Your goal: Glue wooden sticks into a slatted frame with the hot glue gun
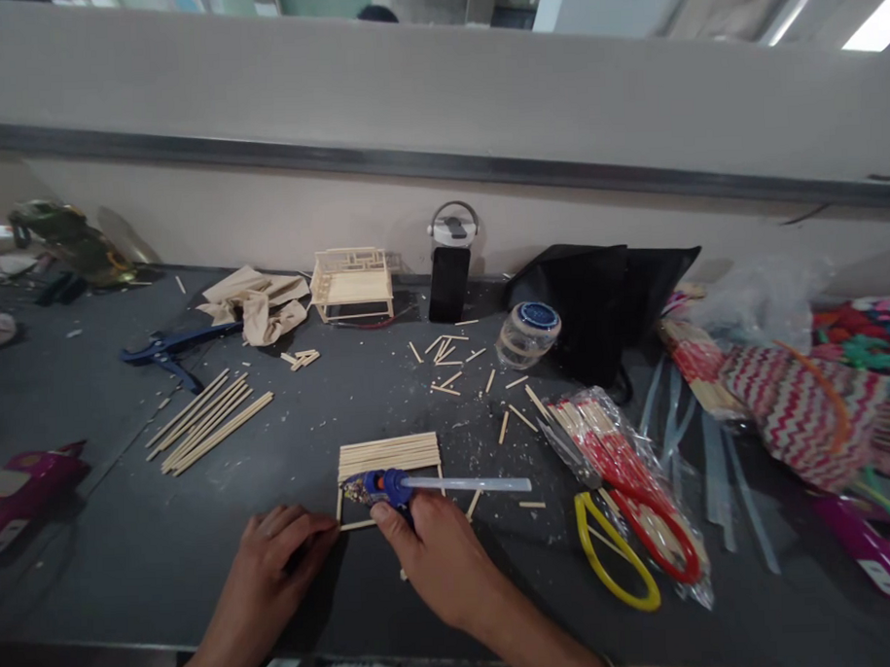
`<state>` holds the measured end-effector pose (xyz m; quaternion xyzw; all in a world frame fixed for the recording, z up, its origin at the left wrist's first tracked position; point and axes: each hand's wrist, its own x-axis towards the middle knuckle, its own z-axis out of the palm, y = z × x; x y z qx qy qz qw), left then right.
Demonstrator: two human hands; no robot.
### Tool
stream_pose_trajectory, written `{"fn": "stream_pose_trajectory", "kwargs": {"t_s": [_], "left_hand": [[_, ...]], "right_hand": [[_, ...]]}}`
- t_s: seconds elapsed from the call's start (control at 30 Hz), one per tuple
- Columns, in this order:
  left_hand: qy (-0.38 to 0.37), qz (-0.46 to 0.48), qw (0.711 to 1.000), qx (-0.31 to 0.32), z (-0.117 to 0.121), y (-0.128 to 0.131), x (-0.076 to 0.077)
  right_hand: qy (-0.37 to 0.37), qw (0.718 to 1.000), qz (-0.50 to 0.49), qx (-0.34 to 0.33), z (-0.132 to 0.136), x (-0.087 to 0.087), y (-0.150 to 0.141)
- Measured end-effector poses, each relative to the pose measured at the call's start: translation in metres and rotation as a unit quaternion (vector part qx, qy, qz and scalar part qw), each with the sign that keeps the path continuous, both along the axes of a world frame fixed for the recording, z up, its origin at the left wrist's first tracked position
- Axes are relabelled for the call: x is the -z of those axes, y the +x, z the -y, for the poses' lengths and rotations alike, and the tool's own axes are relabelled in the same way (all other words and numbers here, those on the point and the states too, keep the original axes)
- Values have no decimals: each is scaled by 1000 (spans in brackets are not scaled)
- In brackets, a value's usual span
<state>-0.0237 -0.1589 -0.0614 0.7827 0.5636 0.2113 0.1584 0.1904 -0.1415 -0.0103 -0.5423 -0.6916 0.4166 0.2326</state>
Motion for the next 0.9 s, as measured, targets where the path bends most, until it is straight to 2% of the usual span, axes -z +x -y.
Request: {"fn": "stream_pose_trajectory", "kwargs": {"t_s": [0.23, 0.33, 0.4, 0.5, 0.6, 0.73, 0.83, 0.9], "left_hand": [[-15, 17, 1000, 1, 2, 2, -4], [-22, 36, 999, -10, -3, -10, -9], [10, 32, 999, -37, -13, -27, -14], [77, -73, 990, -98, -37, -58, -23], [104, -205, 963, -137, -63, -84, -29], [54, -311, 941, -119, -85, -99, -35], [-1, -328, 939, -99, -94, -101, -40], [-5, -340, 935, -98, -97, -101, -44]], "right_hand": [[2, 999, -17, 30, 8, -10, 10], [-41, 997, -64, 29, 16, -12, 21], [-59, 992, -109, 34, 22, -11, 29], [-55, 985, -158, 52, 29, -7, 38], [-28, 982, -161, 98, 32, -8, 43], [-7, 971, -138, 193, 33, -13, 47], [-2, 964, -131, 230, 36, -11, 53], [10, 963, -121, 240, 37, -8, 58]]}}
